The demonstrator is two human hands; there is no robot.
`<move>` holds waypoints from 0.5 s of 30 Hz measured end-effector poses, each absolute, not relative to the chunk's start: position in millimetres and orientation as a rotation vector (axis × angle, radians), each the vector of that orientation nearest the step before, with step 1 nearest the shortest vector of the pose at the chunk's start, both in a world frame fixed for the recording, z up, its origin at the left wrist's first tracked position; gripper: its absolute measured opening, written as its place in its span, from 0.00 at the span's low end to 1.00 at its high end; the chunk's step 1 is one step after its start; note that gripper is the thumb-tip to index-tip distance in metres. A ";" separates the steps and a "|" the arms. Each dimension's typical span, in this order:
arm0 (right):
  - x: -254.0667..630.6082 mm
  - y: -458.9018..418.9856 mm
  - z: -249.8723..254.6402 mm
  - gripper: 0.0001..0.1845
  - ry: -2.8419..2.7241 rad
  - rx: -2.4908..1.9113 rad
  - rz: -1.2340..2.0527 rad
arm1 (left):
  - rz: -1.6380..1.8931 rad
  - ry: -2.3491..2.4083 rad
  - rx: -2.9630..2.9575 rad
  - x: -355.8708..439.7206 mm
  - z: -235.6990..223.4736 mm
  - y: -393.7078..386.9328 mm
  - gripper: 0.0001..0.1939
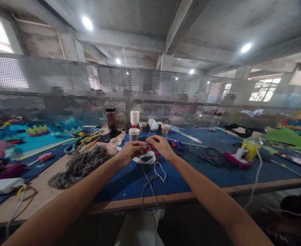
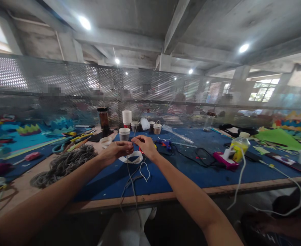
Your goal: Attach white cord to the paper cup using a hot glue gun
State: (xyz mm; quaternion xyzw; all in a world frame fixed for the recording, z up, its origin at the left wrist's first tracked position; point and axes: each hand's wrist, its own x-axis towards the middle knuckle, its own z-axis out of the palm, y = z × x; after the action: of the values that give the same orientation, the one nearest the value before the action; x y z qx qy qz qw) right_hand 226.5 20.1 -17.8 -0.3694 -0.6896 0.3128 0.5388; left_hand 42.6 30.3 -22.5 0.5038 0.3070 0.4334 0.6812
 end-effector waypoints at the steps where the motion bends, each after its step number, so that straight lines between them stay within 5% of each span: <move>1: 227.1 20.1 -17.6 0.14 -1.655 -0.877 0.735 | 0.998 0.706 1.142 42.5 -22.6 30.8 0.13; 15: 225.5 15.7 -19.8 0.11 -1.753 -0.862 0.638 | 0.945 0.716 1.224 40.1 -22.5 31.4 0.18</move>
State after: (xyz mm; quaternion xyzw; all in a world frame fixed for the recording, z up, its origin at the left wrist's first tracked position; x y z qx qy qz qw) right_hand 225.5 15.7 -19.8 -0.3589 -0.7303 0.2658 0.5169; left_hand 40.1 31.4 -22.5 0.5405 0.3162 0.4175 0.6585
